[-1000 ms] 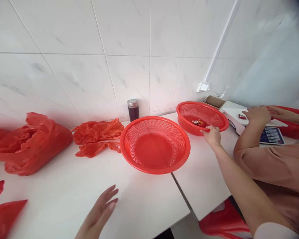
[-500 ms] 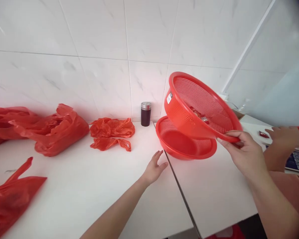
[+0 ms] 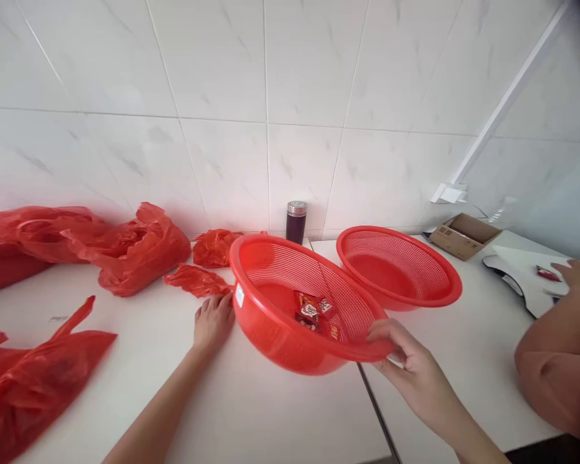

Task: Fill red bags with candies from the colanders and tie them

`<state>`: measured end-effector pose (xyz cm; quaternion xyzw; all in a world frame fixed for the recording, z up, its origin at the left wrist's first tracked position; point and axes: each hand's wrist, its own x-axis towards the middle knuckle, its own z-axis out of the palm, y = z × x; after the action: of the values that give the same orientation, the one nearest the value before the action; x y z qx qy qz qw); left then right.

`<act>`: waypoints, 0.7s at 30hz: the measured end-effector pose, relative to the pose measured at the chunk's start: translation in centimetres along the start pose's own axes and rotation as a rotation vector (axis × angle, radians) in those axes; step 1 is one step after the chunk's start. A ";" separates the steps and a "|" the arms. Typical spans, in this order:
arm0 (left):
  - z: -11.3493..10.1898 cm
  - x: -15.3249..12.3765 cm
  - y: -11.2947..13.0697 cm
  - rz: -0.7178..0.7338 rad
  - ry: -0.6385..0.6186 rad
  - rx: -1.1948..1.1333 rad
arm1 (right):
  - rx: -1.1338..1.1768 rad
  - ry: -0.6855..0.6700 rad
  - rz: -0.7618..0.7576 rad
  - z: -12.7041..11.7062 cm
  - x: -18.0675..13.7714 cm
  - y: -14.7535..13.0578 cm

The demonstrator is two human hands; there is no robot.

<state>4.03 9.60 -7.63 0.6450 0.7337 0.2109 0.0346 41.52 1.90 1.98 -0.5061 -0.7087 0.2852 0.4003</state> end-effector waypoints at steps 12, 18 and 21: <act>-5.9 -13.5 0.3 -0.444 -0.232 -1.243 | -0.436 0.307 0.085 5.4 -1.2 1.4; -8.7 -15.4 2.4 -0.391 -0.262 -1.550 | -0.081 0.132 -0.016 8.6 -4.0 -4.9; -8.6 -16.1 2.9 -0.277 -0.443 -1.418 | 0.042 -0.202 -0.104 11.6 -4.2 -6.8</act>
<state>6.58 -7.92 -2.34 0.3976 0.4725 0.4915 0.6140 28.96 -4.25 0.27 -0.4287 -0.7646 0.3284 0.3517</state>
